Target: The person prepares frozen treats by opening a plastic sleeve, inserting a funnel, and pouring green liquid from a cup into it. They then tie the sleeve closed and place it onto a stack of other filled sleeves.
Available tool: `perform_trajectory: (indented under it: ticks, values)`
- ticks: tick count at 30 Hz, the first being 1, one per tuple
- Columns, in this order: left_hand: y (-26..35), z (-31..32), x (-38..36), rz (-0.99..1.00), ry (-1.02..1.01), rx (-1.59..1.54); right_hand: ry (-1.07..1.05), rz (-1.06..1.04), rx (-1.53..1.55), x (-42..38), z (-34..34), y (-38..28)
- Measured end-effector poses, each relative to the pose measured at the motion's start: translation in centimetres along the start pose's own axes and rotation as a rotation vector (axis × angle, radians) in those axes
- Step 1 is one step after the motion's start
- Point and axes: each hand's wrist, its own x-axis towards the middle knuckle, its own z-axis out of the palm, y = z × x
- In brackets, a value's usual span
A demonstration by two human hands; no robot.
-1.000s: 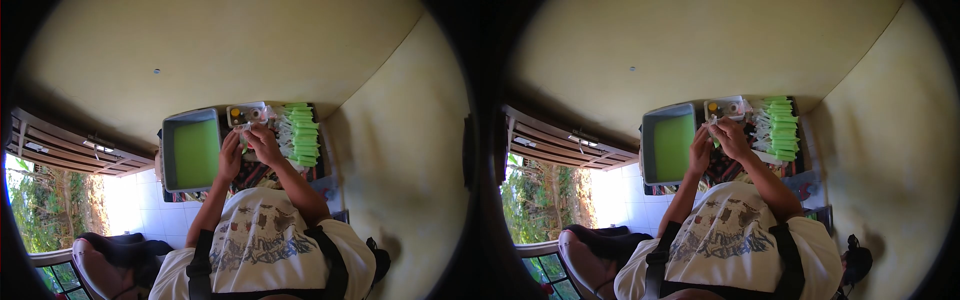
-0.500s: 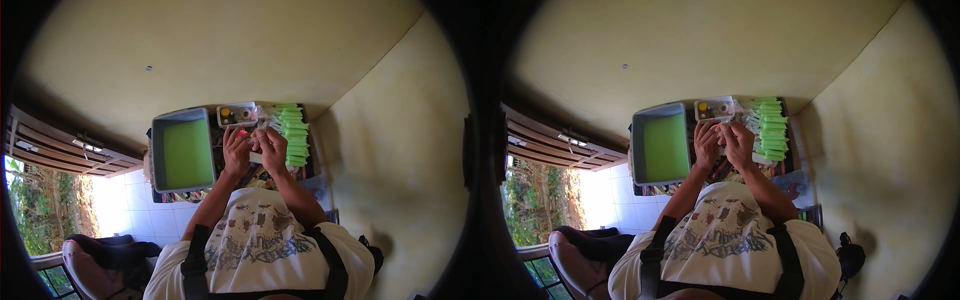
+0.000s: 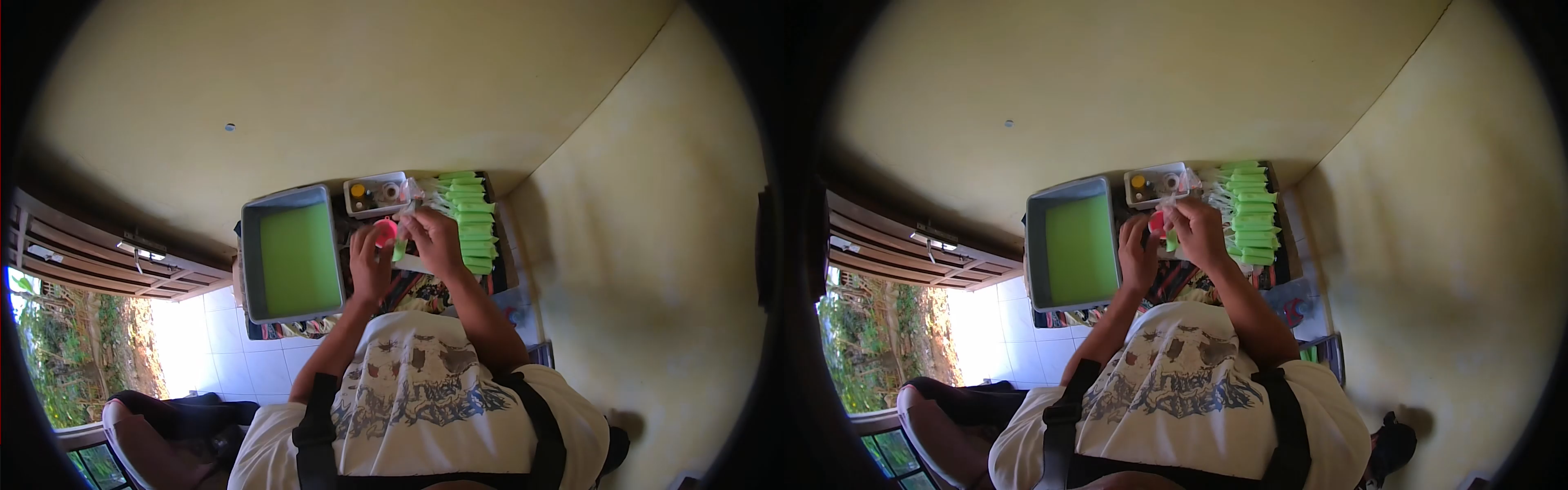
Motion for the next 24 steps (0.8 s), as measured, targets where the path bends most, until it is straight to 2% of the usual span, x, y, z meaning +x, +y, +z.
perform_trajectory:
  ticks: [1, 2, 4, 6, 8, 9, 10, 13, 14, 17, 20, 23, 24]
  values:
    - [-0.1, -0.2, -1.1, -0.124, -0.062, -0.016, -0.028, -0.020, -0.047, -0.2, -0.1, 0.1]
    - [-1.2, 0.4, -2.3, -0.321, -0.165, -0.297, -0.088, -0.026, -0.089, -0.7, -0.4, -0.1]
    - [0.3, 0.7, -2.1, -0.680, -0.298, -0.941, -0.105, -0.039, -0.086, -2.0, -0.1, -0.5]
    - [0.2, 1.6, -1.7, -1.145, -0.351, -1.585, -0.121, -0.125, -0.134, -3.4, -0.2, -0.5]
    - [-3.3, 2.8, -1.2, -1.172, -0.436, -1.816, -0.148, -0.131, -0.144, -5.0, -0.7, -0.5]
    - [-3.2, 2.5, -0.2, -1.181, -0.483, -1.930, -0.157, -0.134, -0.148, -5.8, -0.9, -0.6]
    - [-1.5, 1.7, 0.8, -1.297, -0.377, -1.637, -0.095, -0.137, -0.069, -6.5, -0.7, 0.0]
    - [-4.4, 3.1, -0.3, -1.137, -0.705, -1.763, -0.123, 0.058, 0.087, -8.4, -2.1, -0.1]
    - [-4.7, 3.8, -0.6, -1.238, -0.558, -1.602, -0.101, 0.079, 0.146, -8.9, -2.1, 0.0]
    - [-1.4, 3.2, 0.3, -1.442, -0.308, -1.461, -0.034, 0.147, 0.251, -10.4, -2.3, 0.7]
    - [1.0, 2.2, 0.8, -1.196, -0.284, -1.012, 0.139, 0.335, 0.424, -10.5, -1.6, 2.7]
    - [0.0, 0.8, 2.0, -0.673, -0.701, -0.524, 0.246, 0.378, 0.291, -9.4, -1.8, 6.1]
    - [2.4, -0.1, 3.0, -0.477, -0.765, -0.212, 0.248, 0.347, 0.338, -8.6, -1.9, 5.3]
